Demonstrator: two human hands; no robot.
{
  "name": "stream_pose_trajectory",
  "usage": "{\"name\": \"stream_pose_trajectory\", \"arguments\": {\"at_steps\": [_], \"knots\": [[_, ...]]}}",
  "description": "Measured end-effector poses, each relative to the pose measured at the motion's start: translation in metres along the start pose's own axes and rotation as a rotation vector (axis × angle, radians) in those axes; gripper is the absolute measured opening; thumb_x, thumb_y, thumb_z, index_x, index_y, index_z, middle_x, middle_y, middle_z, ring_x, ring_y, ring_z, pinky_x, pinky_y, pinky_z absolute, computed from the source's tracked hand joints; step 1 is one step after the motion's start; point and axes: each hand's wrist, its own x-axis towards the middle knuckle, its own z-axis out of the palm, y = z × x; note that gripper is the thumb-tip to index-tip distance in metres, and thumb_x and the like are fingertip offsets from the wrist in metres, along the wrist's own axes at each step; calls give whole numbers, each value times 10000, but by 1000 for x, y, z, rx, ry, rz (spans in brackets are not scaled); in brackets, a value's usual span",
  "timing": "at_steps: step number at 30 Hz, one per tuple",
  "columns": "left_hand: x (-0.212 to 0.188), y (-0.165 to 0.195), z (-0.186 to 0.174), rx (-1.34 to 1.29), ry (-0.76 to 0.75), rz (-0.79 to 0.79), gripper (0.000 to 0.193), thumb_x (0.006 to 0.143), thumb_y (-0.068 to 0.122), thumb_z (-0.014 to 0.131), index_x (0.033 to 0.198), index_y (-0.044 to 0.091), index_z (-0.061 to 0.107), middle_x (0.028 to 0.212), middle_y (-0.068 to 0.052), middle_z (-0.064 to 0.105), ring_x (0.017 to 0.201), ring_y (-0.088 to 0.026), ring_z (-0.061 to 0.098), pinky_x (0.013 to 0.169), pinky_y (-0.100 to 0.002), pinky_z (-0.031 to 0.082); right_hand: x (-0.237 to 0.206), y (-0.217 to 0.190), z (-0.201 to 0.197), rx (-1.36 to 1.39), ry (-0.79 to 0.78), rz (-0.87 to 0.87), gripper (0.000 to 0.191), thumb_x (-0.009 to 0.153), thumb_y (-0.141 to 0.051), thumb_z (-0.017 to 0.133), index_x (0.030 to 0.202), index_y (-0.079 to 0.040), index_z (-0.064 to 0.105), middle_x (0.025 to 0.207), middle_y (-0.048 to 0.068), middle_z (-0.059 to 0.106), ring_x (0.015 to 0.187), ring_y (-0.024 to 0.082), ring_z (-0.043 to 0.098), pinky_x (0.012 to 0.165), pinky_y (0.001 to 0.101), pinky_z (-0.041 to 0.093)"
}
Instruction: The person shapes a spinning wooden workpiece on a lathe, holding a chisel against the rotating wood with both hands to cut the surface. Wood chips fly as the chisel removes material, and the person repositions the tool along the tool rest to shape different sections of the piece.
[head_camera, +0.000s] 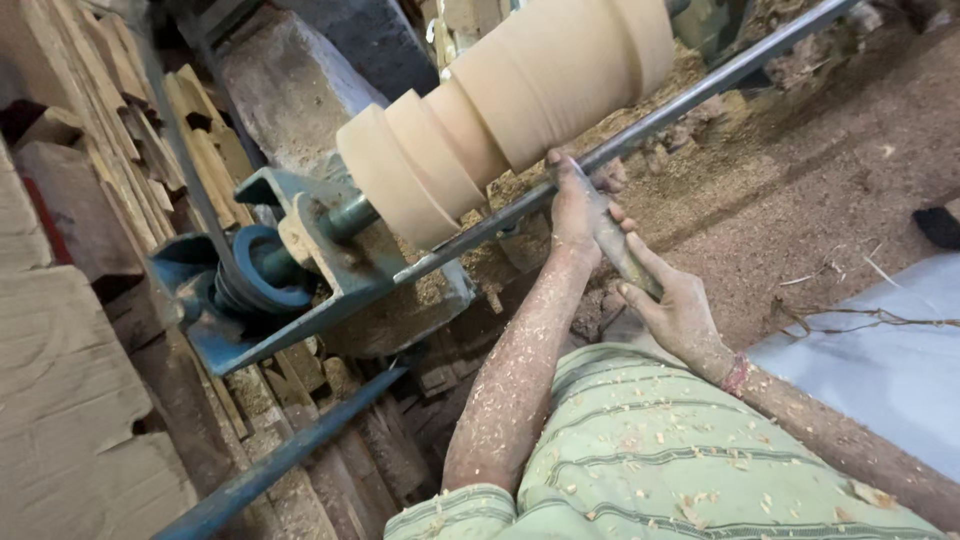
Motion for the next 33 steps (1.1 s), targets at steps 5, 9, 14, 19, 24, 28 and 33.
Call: {"name": "stream_pose_trajectory", "arguments": {"at_steps": [5, 9, 14, 19, 24, 28, 33], "knots": [[-5, 4, -2, 60, 53, -23, 914, 818, 912, 311, 850, 31, 554, 558, -79, 476, 452, -222, 529, 443, -386, 520, -2, -1, 2, 9, -19, 30, 704, 862, -122, 741, 1520, -86, 491, 1182, 244, 719, 1050, 236, 743, 906, 356, 544], [-8, 4, -7, 18, 1, 25, 910, 853, 916, 327, 852, 36, 556, 547, -67, 472, 448, -204, 512, 444, -384, 528, -2, -1, 3, 35, -33, -12, 706, 866, -117, 742, 1521, -72, 483, 1193, 259, 705, 1094, 247, 729, 914, 359, 537], [-5, 3, -12, 1, 26, 6, 861, 856, 900, 330, 852, 63, 532, 564, -79, 495, 461, -215, 523, 457, -412, 528, -3, 0, 6, 17, -35, -4, 704, 853, -132, 736, 1515, -91, 498, 1191, 259, 704, 1101, 231, 735, 918, 346, 535], [-4, 0, -16, 49, -2, 24, 942, 845, 921, 292, 814, 25, 579, 542, -66, 487, 452, -219, 543, 466, -397, 546, -3, 2, 5, 1, -48, -41, 700, 865, -124, 744, 1518, -89, 496, 1245, 259, 689, 1156, 257, 702, 941, 356, 522], [-6, 0, -18, 31, -15, 64, 946, 835, 923, 308, 804, 18, 584, 543, -64, 492, 456, -215, 557, 472, -388, 551, 1, -1, 1, 7, -70, -49, 718, 853, -132, 748, 1518, -82, 483, 1271, 242, 687, 1141, 271, 714, 941, 362, 524], [-6, -1, -20, -36, 19, 44, 892, 855, 913, 354, 811, 46, 559, 558, -53, 490, 464, -195, 542, 470, -387, 545, 2, -7, -2, -26, -97, -51, 725, 850, -139, 745, 1521, -80, 476, 1259, 236, 693, 1113, 265, 721, 923, 359, 530], [-2, -3, -16, -108, -13, 88, 874, 874, 896, 375, 822, 42, 553, 564, -67, 501, 453, -198, 539, 461, -385, 545, 8, -8, -13, -29, -130, -54, 711, 853, -146, 744, 1514, -80, 491, 1241, 238, 698, 1099, 222, 732, 915, 356, 538]]}}
